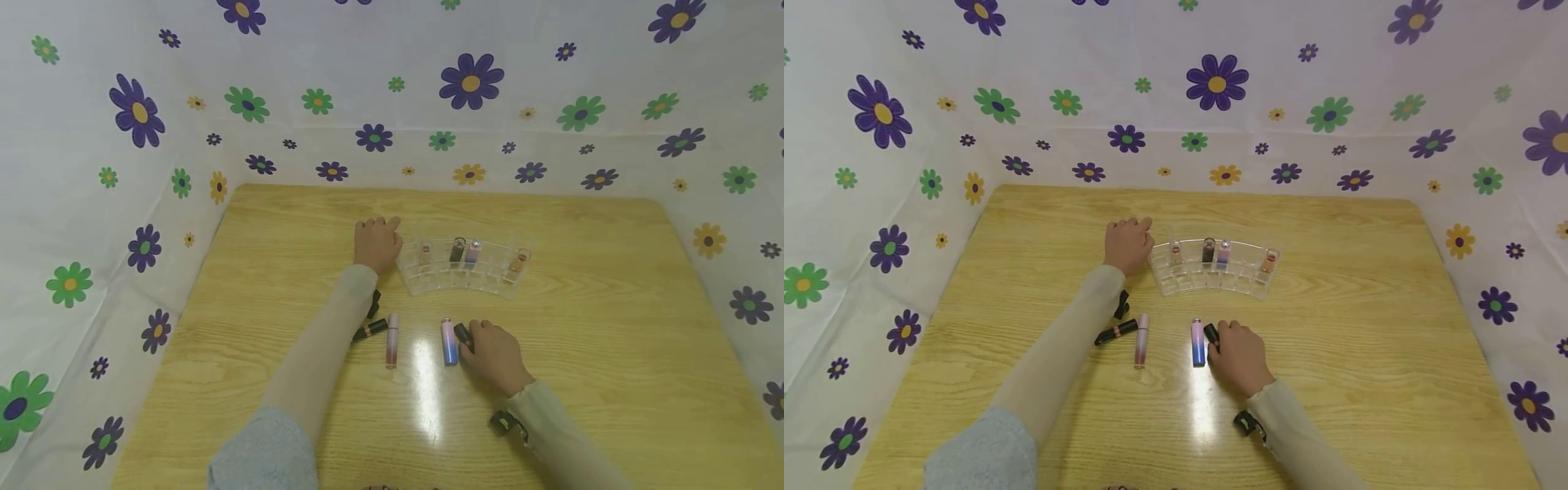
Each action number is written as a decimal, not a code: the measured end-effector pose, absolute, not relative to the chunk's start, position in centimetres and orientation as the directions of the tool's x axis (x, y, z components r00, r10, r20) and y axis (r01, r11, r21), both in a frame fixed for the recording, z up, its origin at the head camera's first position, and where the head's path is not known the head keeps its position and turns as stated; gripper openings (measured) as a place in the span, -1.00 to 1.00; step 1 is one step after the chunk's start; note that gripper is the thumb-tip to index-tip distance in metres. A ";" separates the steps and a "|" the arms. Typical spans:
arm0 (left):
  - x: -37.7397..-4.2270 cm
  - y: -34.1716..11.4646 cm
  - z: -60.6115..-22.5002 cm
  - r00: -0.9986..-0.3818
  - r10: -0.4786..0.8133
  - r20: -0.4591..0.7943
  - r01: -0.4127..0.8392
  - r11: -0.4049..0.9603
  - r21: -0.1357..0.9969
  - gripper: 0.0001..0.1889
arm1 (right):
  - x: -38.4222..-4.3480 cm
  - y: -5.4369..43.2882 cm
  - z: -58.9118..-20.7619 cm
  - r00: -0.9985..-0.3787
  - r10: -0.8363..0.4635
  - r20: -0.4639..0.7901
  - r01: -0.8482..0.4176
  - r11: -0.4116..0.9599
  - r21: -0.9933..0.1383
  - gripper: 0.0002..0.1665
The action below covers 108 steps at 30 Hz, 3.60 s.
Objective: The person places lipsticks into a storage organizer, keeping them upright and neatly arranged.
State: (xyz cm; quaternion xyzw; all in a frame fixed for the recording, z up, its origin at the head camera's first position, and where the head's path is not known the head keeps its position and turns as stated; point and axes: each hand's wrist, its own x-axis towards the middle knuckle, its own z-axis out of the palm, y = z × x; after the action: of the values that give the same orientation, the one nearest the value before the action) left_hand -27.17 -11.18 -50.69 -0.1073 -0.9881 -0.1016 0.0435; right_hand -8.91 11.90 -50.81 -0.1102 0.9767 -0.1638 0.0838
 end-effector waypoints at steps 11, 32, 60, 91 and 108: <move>-27.2 -10.8 -50.3 -0.980 0.195 0.041 0.199 0.963 0.182 -0.62 | -9.0 12.2 -51.0 -0.961 -0.250 -0.120 -0.194 0.915 -0.353 -0.77; -27.0 -11.1 -50.3 -0.943 0.167 0.289 0.184 0.982 0.033 -0.63 | -9.1 12.4 -50.6 -0.961 -0.246 -0.128 -0.182 0.908 -0.378 -0.77; -27.1 -11.2 -51.2 -0.961 0.210 0.181 0.234 0.964 0.123 -0.65 | -8.9 12.3 -50.9 -0.966 -0.234 -0.110 -0.179 0.912 -0.370 -0.77; -27.3 -11.2 -51.4 -0.963 0.201 0.177 0.228 0.963 0.143 -0.61 | -10.0 12.5 -50.4 -0.982 -0.174 0.071 -0.188 0.876 -0.443 -0.83; -27.1 -11.2 -51.3 -0.970 0.180 0.166 0.209 0.962 0.176 -0.62 | -13.1 11.2 -48.8 -0.948 -0.223 0.228 -0.304 0.848 -0.434 -0.81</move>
State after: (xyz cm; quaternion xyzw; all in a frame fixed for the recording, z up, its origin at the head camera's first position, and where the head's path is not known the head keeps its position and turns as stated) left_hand -27.14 -11.18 -51.29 -0.0984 -0.9877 -0.0965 0.0744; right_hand -13.09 11.24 -48.85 -0.1374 0.9576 -0.2389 -0.0846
